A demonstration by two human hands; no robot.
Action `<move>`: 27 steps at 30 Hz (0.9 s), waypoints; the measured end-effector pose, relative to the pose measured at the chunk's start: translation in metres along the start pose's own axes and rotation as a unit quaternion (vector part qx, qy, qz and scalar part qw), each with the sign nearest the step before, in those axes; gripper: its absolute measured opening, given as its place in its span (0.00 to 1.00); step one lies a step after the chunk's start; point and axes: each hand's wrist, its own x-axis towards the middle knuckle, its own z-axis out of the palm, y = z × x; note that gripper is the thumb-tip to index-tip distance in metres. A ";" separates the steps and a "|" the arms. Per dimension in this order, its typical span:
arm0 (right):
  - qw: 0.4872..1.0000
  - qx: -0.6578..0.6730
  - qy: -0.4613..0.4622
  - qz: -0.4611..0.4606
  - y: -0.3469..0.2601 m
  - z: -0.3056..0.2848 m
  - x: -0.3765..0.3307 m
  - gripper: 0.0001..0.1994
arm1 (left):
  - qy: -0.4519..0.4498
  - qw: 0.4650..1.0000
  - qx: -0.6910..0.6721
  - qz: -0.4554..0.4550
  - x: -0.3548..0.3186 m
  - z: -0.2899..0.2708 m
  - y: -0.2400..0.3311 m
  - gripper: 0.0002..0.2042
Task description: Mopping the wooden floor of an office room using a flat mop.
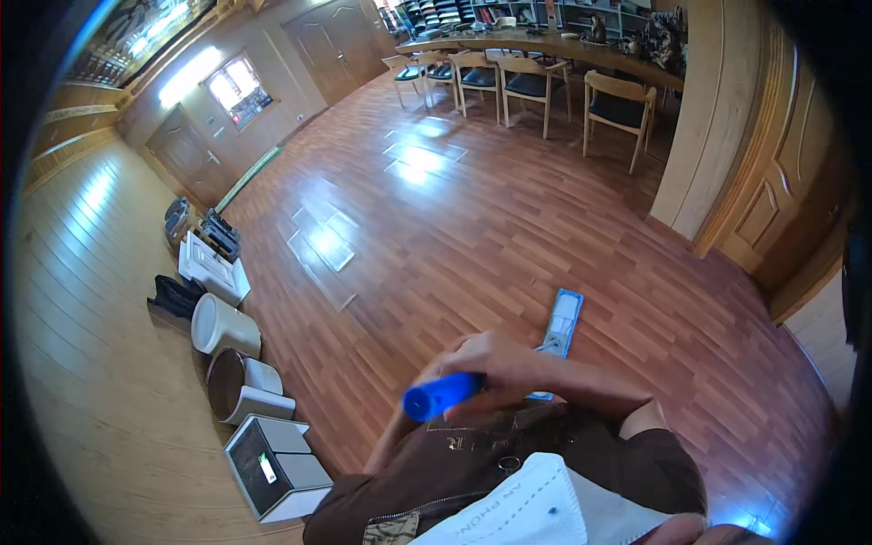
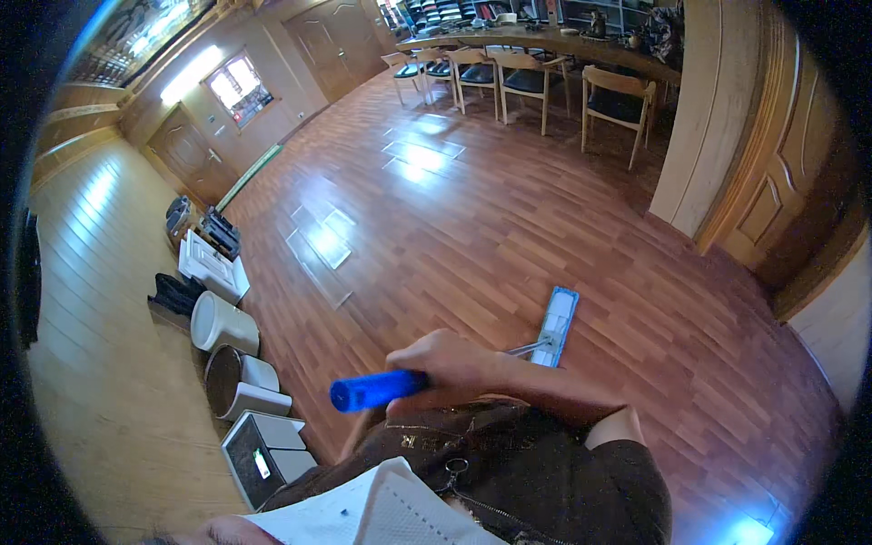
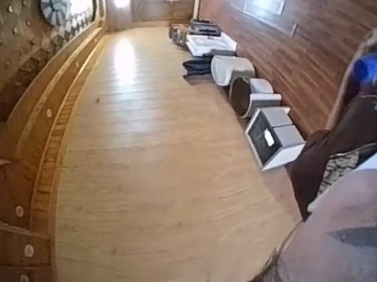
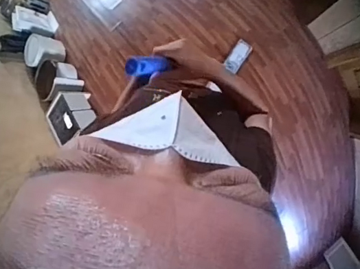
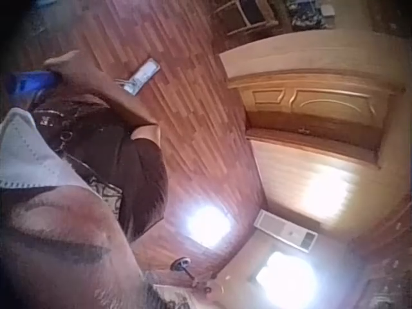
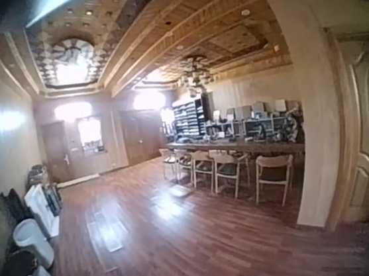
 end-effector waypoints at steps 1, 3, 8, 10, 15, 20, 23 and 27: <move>0.998 0.018 0.054 0.012 0.012 -0.005 -0.015 0.18 | 0.023 0.999 -0.013 0.017 -0.036 -0.044 0.040 0.29; 0.996 0.044 0.045 0.056 0.046 0.017 -0.033 0.19 | 0.087 0.994 -0.033 0.064 -0.086 -0.077 0.097 0.33; 0.978 0.148 -0.022 0.145 0.138 0.086 -0.070 0.23 | 0.117 0.908 0.176 0.362 -0.094 -0.030 0.179 0.44; 0.967 0.141 -0.075 0.200 0.151 0.101 -0.088 0.21 | 0.324 0.784 0.339 0.408 -0.111 -0.023 0.174 0.28; 0.960 0.153 -0.029 0.234 0.200 0.136 -0.170 0.20 | 0.220 0.842 0.294 0.394 -0.101 0.015 0.143 0.10; 0.966 0.139 0.030 0.215 0.185 0.135 -0.195 0.19 | 0.138 0.852 0.301 0.406 -0.097 0.034 0.129 0.14; 0.967 0.099 0.066 0.227 0.184 0.121 -0.228 0.18 | 0.047 0.873 0.275 0.399 -0.076 0.035 0.114 0.15; 0.948 0.078 0.099 0.292 0.175 0.100 -0.277 0.14 | -0.139 0.907 0.212 0.336 -0.045 0.025 0.091 0.16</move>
